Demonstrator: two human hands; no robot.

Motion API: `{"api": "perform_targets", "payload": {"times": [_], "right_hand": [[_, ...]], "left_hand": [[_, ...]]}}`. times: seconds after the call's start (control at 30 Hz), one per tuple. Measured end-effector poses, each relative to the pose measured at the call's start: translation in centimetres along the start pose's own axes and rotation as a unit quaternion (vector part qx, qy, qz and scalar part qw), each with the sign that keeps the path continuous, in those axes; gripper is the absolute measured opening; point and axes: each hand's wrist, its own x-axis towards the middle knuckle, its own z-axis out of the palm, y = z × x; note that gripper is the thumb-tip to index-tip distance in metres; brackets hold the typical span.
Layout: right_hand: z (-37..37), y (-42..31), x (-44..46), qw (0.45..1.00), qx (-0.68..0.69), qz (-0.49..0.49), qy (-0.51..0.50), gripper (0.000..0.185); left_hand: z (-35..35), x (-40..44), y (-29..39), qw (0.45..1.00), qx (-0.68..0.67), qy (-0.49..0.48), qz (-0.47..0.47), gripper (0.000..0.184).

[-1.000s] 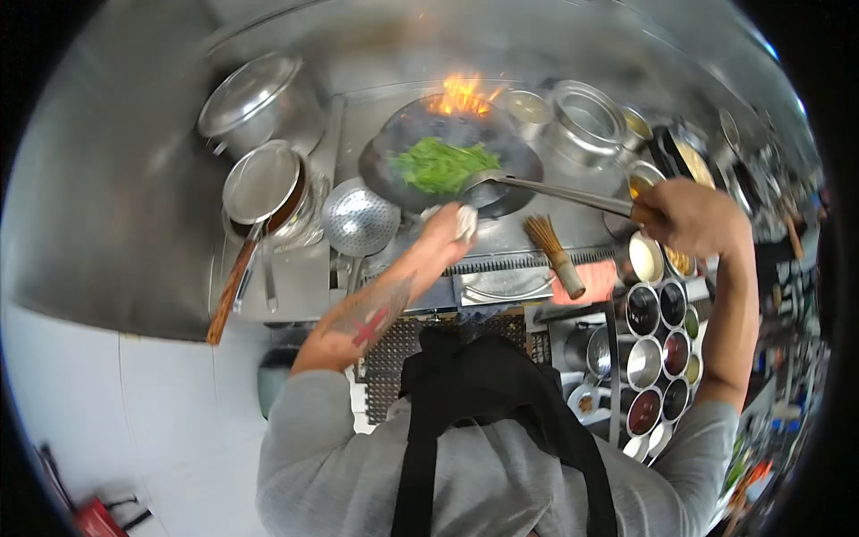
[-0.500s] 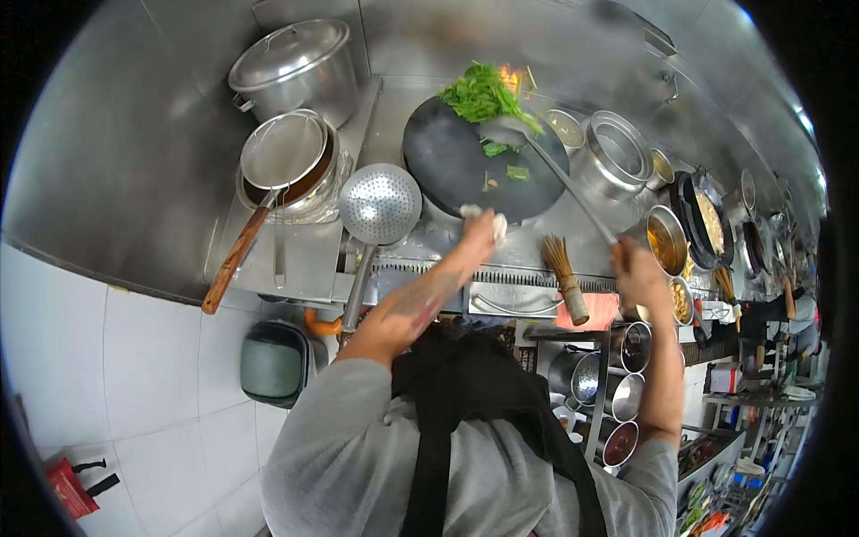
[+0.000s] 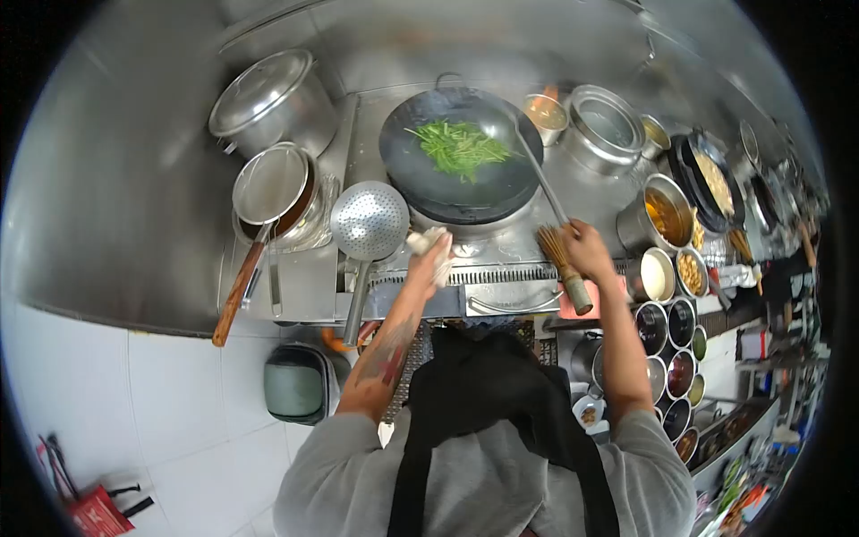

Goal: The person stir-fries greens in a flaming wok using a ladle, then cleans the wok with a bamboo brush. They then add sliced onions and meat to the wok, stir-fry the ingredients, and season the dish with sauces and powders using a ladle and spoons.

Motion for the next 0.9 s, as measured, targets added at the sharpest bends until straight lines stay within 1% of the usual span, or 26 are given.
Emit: {"api": "perform_targets", "payload": {"times": [0.03, 0.1, 0.13, 0.17, 0.2, 0.23, 0.27, 0.3, 0.33, 0.37, 0.4, 0.43, 0.47, 0.5, 0.53, 0.57, 0.6, 0.63, 0.7, 0.73, 0.77, 0.8, 0.83, 0.87, 0.9], "right_hand": [[1.7, -1.9, -0.3, 0.999, 0.019, -0.005, 0.049, 0.037], [7.8, 1.1, 3.3, 0.989, -0.111, -0.063, 0.080, 0.032], [6.6, 0.2, 4.2, 0.989, -0.107, -0.062, 0.084, 0.032], [5.0, -0.7, 5.1, 0.993, 0.107, 0.044, -0.035, 0.029], [3.6, -1.7, 5.4, 0.926, 0.313, 0.145, -0.155, 0.027], [2.7, -2.0, 5.4, 0.925, 0.316, 0.141, -0.155, 0.027], [1.8, -2.2, 5.3, 0.926, 0.324, 0.127, -0.149, 0.026], [1.4, -2.1, 5.2, 0.925, 0.334, 0.116, -0.141, 0.024], [1.8, -2.8, 6.0, 0.972, 0.197, 0.068, -0.108, 0.029], [2.5, -3.4, 7.6, 0.989, 0.115, 0.026, -0.087, 0.030], [3.0, -4.1, 9.3, 0.997, 0.030, -0.014, -0.065, 0.031], [2.9, -5.7, 10.1, 0.994, 0.030, 0.018, -0.102, 0.031], [2.5, -6.5, 10.3, 0.988, 0.030, 0.051, -0.140, 0.031], [2.8, -5.4, 10.3, 0.989, 0.030, 0.056, -0.133, 0.031], [3.6, -4.2, 10.1, 0.990, -0.056, -0.098, -0.082, 0.030], [4.4, -2.8, 9.8, 0.957, -0.143, -0.249, -0.033, 0.032], [2.1, -4.1, 7.1, 0.947, -0.223, -0.226, -0.057, 0.035], [-1.5, -6.6, 3.6, 0.928, -0.302, -0.203, -0.083, 0.039], [-5.4, -7.9, 0.7, 0.904, -0.351, -0.218, -0.112, 0.047], [-6.1, -8.4, -0.8, 0.901, -0.354, -0.222, -0.116, 0.047], [-6.5, -9.0, -2.0, 0.897, -0.377, -0.202, -0.113, 0.045], [-7.1, -9.5, -2.6, 0.892, -0.399, -0.182, -0.108, 0.044], [-8.1, -8.6, -3.1, 0.882, -0.404, -0.234, -0.061, 0.042], [-9.4, -7.4, -3.7, 0.868, -0.404, -0.289, -0.020, 0.040], [-11.9, -7.9, -4.0, 0.881, -0.381, -0.276, -0.056, 0.036]], "left_hand": [[-0.5, -0.7, -0.2, 1.000, 0.011, -0.004, -0.007, 0.031], [-1.7, -2.0, -0.9, 0.997, -0.031, -0.030, -0.063, 0.031], [-1.6, -2.3, -0.8, 0.994, -0.031, -0.041, -0.092, 0.031], [-1.4, -2.7, -0.9, 0.995, -0.026, -0.042, -0.090, 0.031], [-0.2, -4.0, 0.0, 0.993, -0.055, -0.061, -0.089, 0.033], [0.5, -4.7, 0.6, 0.989, -0.086, -0.081, -0.088, 0.036], [0.3, -4.5, 0.5, 0.991, -0.048, -0.098, -0.073, 0.045], [0.9, -4.2, 0.9, 0.991, -0.045, -0.098, -0.073, 0.045], [1.8, -3.6, 1.4, 0.985, -0.073, -0.126, -0.090, 0.049], [2.7, -3.1, 1.9, 0.977, -0.099, -0.153, -0.111, 0.054], [3.5, -1.8, 2.5, 0.968, -0.116, -0.168, -0.147, 0.064], [4.4, -0.4, 2.9, 0.967, -0.109, -0.173, -0.152, 0.064], [5.1, 1.1, 3.3, 0.960, -0.134, -0.171, -0.178, 0.065], [6.0, 2.7, 3.6, 0.951, -0.161, -0.170, -0.203, 0.067], [6.9, 4.3, 3.8, 0.953, -0.173, -0.130, -0.213, 0.066], [7.5, 5.7, 3.9, 0.953, -0.187, -0.087, -0.222, 0.065], [8.6, 6.3, 4.0, 0.969, -0.156, -0.040, -0.189, 0.051], [8.5, 8.2, 3.5, 0.967, -0.160, -0.040, -0.192, 0.051], [7.0, 11.7, 1.7, 0.979, -0.075, 0.002, -0.187, 0.034], [8.7, 9.3, 2.9, 0.977, -0.117, 0.026, -0.178, 0.027], [8.0, 11.4, 2.0, 0.977, -0.124, 0.025, -0.173, 0.027], [6.4, 15.7, 0.3, 0.979, -0.121, -0.014, -0.166, 0.024], [4.9, 17.6, -1.4, 0.978, -0.121, -0.043, -0.165, 0.023], [6.4, 14.5, 0.3, 0.977, -0.122, -0.013, -0.175, 0.018], [5.5, 15.5, -0.7, 0.966, -0.192, -0.066, -0.161, 0.015]]}}
